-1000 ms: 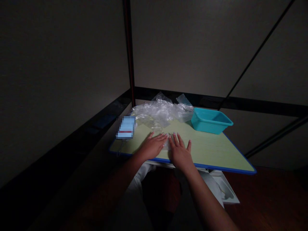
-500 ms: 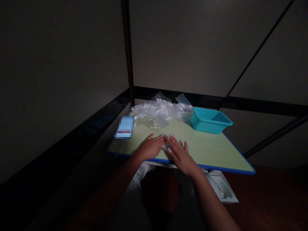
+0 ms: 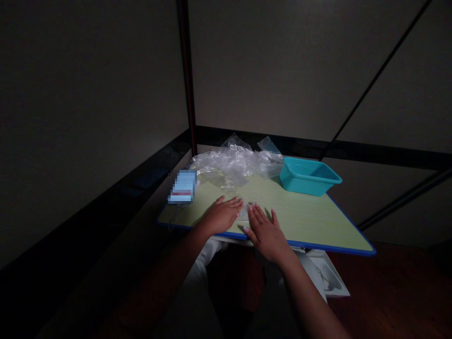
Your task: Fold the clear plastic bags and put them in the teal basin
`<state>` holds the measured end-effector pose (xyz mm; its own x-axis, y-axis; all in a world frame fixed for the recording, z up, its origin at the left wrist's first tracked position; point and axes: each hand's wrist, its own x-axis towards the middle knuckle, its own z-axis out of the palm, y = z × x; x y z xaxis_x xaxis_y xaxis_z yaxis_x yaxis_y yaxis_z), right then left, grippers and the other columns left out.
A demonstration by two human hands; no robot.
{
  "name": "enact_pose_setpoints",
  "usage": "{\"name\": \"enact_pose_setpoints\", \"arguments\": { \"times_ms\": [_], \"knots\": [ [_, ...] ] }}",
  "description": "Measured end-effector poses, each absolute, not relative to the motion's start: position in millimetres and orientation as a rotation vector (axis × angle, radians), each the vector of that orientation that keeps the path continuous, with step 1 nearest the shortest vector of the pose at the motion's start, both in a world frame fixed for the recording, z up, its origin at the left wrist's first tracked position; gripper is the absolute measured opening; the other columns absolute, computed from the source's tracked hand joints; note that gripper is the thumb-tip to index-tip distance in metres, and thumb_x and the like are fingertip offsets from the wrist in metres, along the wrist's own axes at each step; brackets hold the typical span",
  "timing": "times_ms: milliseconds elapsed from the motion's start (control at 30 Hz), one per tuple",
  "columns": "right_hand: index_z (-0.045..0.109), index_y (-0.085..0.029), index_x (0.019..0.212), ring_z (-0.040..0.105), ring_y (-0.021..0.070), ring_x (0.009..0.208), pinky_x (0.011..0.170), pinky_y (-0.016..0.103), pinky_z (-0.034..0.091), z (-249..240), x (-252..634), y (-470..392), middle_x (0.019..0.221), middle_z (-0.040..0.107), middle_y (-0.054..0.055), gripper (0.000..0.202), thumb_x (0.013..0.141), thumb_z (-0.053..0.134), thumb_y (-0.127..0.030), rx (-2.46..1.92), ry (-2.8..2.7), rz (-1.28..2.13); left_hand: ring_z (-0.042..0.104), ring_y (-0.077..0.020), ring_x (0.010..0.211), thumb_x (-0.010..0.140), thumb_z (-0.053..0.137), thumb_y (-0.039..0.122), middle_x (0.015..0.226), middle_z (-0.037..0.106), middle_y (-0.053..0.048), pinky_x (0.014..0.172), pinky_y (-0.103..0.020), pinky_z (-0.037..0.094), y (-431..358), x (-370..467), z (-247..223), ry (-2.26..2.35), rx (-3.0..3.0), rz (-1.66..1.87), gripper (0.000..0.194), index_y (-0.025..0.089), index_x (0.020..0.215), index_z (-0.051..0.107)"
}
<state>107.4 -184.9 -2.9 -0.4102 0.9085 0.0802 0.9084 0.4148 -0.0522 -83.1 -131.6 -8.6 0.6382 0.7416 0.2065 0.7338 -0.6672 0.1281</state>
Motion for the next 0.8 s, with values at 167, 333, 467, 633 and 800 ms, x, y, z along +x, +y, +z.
{"name": "enact_pose_setpoints", "arguments": {
  "times_ms": [167, 333, 467, 633, 800],
  "knots": [
    [0.022, -0.009, 0.145, 0.009, 0.0229, 0.14, 0.111, 0.054, 0.0, -4, 109, -186, 0.151, 0.017, 0.013, 0.068, 0.093, 0.018, -0.053, -1.65, -2.572, -0.007, 0.028, -0.0145, 0.136, 0.096, 0.028, 0.033, 0.144, 0.038, -0.001, 0.111, -0.043, 0.017, -133, -83, -8, 1.295, 2.805, 0.388, 0.042, 0.027, 0.136, 0.04],
    [0.021, -0.013, 0.145, 0.008, 0.0227, 0.141, 0.11, 0.056, 0.002, -3, 110, -185, 0.151, 0.015, 0.01, 0.066, 0.093, 0.019, -0.054, -1.641, -2.558, 0.034, 0.026, -0.0161, 0.137, 0.094, 0.035, 0.043, 0.145, 0.038, -0.002, 0.111, -0.044, 0.017, -133, -83, -7, 1.331, 2.792, 0.414, 0.047, 0.026, 0.137, 0.039],
    [0.019, -0.017, 0.146, 0.009, 0.0197, 0.141, 0.109, 0.058, 0.004, -2, 110, -179, 0.152, 0.015, 0.006, 0.06, 0.095, 0.017, -0.049, -1.658, -2.476, 0.083, 0.026, -0.0158, 0.137, 0.093, 0.037, 0.04, 0.145, 0.037, -0.003, 0.112, -0.044, 0.017, -132, -83, -9, 1.323, 2.8, 0.421, 0.047, 0.025, 0.138, 0.037],
    [0.012, -0.016, 0.147, 0.01, 0.0172, 0.141, 0.111, 0.054, 0.006, -1, 106, -166, 0.152, 0.012, 0.005, 0.063, 0.094, 0.017, -0.05, -1.611, -2.464, 0.1, 0.026, -0.0158, 0.137, 0.092, 0.039, 0.034, 0.145, 0.037, -0.004, 0.112, -0.042, 0.017, -131, -83, -12, 1.317, 2.801, 0.439, 0.047, 0.025, 0.138, 0.037],
    [0.016, -0.014, 0.146, 0.012, 0.0186, 0.14, 0.111, 0.051, 0.009, -3, 102, -160, 0.152, 0.015, 0.008, 0.067, 0.093, 0.012, -0.055, -1.624, -2.519, 0.14, 0.025, -0.016, 0.137, 0.091, 0.039, 0.032, 0.144, 0.039, -0.004, 0.112, -0.043, 0.016, -131, -83, -12, 1.331, 2.787, 0.432, 0.048, 0.025, 0.139, 0.036]
  ]
}}
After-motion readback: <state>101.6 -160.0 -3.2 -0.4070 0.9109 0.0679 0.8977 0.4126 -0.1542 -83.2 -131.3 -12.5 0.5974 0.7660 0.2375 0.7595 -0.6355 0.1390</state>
